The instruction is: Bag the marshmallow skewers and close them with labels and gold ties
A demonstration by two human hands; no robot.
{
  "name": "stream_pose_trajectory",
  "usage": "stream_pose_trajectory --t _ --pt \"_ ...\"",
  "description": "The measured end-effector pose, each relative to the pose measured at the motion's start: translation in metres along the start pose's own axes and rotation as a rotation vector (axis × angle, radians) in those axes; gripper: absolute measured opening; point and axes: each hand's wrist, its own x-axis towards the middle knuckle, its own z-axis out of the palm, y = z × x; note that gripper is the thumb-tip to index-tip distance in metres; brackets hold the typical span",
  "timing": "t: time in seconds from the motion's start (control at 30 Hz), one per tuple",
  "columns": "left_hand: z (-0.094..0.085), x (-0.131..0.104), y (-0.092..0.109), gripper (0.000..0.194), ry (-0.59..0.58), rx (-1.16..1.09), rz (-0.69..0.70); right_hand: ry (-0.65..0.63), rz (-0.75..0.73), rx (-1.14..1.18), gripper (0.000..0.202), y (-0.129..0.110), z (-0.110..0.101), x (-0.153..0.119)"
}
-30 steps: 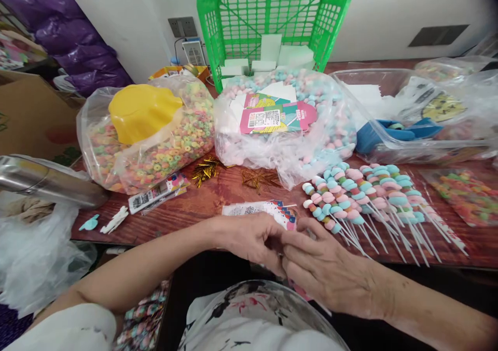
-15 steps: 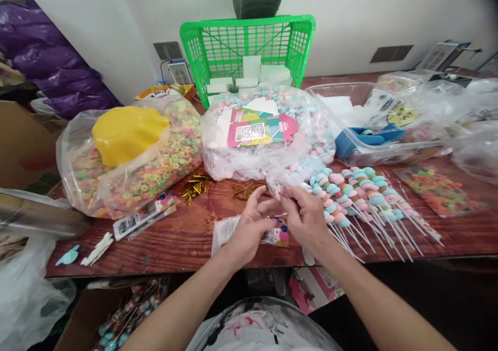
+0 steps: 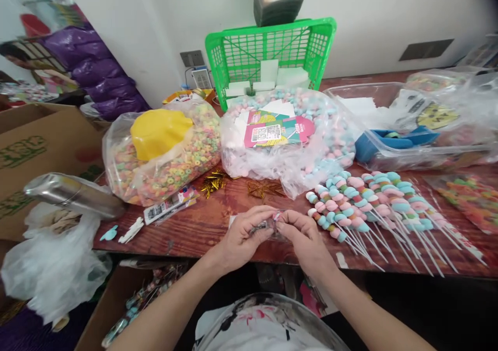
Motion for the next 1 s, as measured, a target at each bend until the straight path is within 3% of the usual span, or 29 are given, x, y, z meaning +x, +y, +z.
stream_pose_trajectory --t 0.1,0.23,0.33,0.4,0.43,0.47,0.53,0.57,0.67,0.73,0.83,0.93,1.0 --pt "-0.005 -0.017 0.009 0.021 0.07 0.128 -0.089 -0.1 0.066 0.072 0.029 0.01 0.018 -0.004" --pt "-0.029 -0.055 0.029 0.031 0.018 0.147 -0.431 -0.271 0.102 0.023 0.031 0.01 0.03 -0.016" --pt "-0.063 -0.108 0.034 0.019 -0.14 0.568 -0.607 -0.394 -0.062 -0.445 0.022 0.004 0.017 -0.032" --pt "-0.083 -0.143 0.027 0.013 -0.127 0.99 -0.806 -0.458 -0.174 -0.871 0.019 0.003 0.005 -0.045" --pt "-0.089 -0.154 0.021 0.011 -0.134 1.167 -0.944 -0.491 -0.2 -1.032 0.019 0.004 0.0 -0.051" --pt "-0.091 -0.16 0.016 0.012 -0.163 1.281 -0.997 -0.527 -0.212 -1.157 0.019 0.005 -0.003 -0.056" --pt "-0.079 -0.149 0.006 0.017 -0.232 1.27 -0.879 -0.573 -0.232 -1.299 0.019 0.008 -0.001 -0.062" --pt "-0.067 -0.134 0.003 0.021 -0.258 1.186 -0.691 -0.569 -0.248 -1.33 0.018 0.01 0.002 -0.063" --pt "-0.014 -0.066 -0.005 0.024 -0.216 1.148 -0.151 -0.445 -0.278 -1.364 0.016 0.008 0.007 -0.059" --pt "0.018 -0.023 -0.011 0.024 -0.333 1.226 0.028 -0.318 -0.293 -1.364 0.017 0.004 -0.004 -0.055" --pt "0.046 0.012 -0.026 0.027 -0.421 1.406 0.126 -0.01 -0.379 -1.391 0.021 -0.006 -0.049 -0.058" --pt "0.049 0.017 -0.041 0.027 -0.417 1.476 0.162 0.344 -0.372 -1.504 0.018 -0.013 -0.109 -0.07" --pt "0.044 0.015 -0.046 0.027 -0.369 1.459 0.152 0.49 -0.34 -1.579 0.017 -0.016 -0.14 -0.075"
